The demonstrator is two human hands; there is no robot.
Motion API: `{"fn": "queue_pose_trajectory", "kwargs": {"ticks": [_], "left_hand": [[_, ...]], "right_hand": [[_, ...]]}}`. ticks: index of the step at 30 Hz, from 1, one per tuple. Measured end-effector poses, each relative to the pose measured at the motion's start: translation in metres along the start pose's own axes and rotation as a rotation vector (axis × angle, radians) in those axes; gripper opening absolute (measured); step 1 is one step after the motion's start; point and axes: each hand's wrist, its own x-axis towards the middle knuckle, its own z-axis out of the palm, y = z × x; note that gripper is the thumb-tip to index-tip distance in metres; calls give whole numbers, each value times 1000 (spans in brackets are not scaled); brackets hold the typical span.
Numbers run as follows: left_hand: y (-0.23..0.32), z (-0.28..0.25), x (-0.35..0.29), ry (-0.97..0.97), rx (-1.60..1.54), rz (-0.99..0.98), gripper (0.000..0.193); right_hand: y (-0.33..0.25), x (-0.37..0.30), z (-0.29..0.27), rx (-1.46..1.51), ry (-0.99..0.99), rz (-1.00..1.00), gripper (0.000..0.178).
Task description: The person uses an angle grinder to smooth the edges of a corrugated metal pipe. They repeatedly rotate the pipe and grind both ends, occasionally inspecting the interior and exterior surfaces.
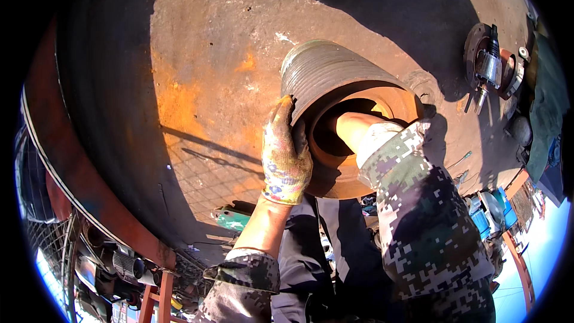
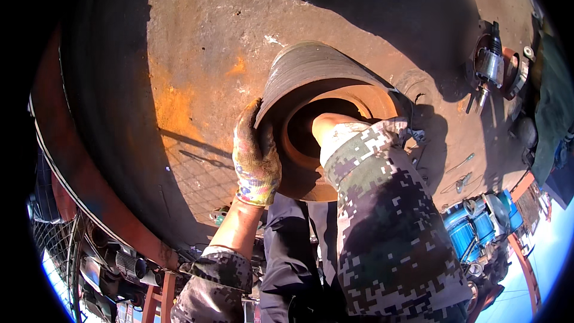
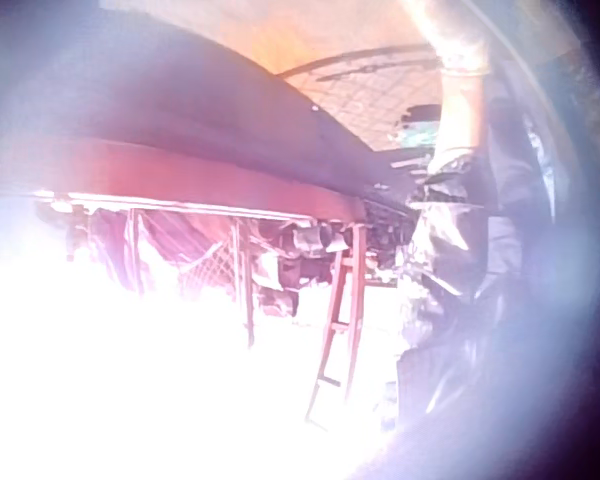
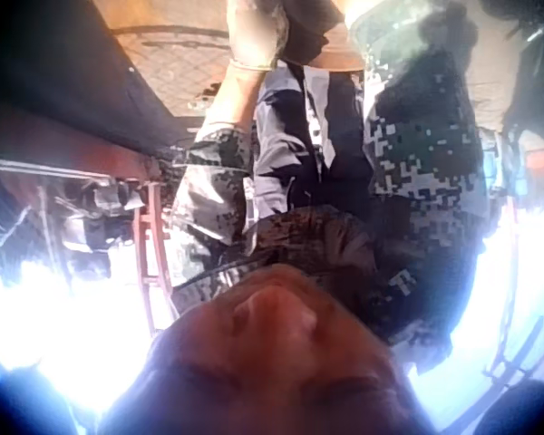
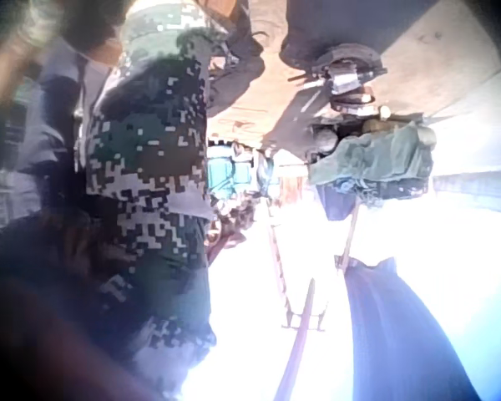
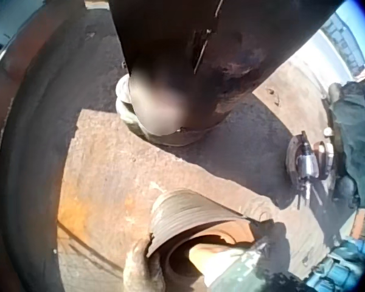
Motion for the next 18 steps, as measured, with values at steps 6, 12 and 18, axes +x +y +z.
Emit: {"fn": "queue_pose_trajectory", "kwargs": {"ticks": [6,12,18], "left_hand": [[-11,-3,-3,7,-13,-69,49],[-8,-6,-1,-12,-8,-56,48],[-6,-7,-4,-52,12,-54,48]], "right_hand": [[-11,-19,-17,-85,-138,-43,27],[-18,-20,-14,-94,-150,-32,28],[-3,-21,-27,-162,-270,-19,30]]}}
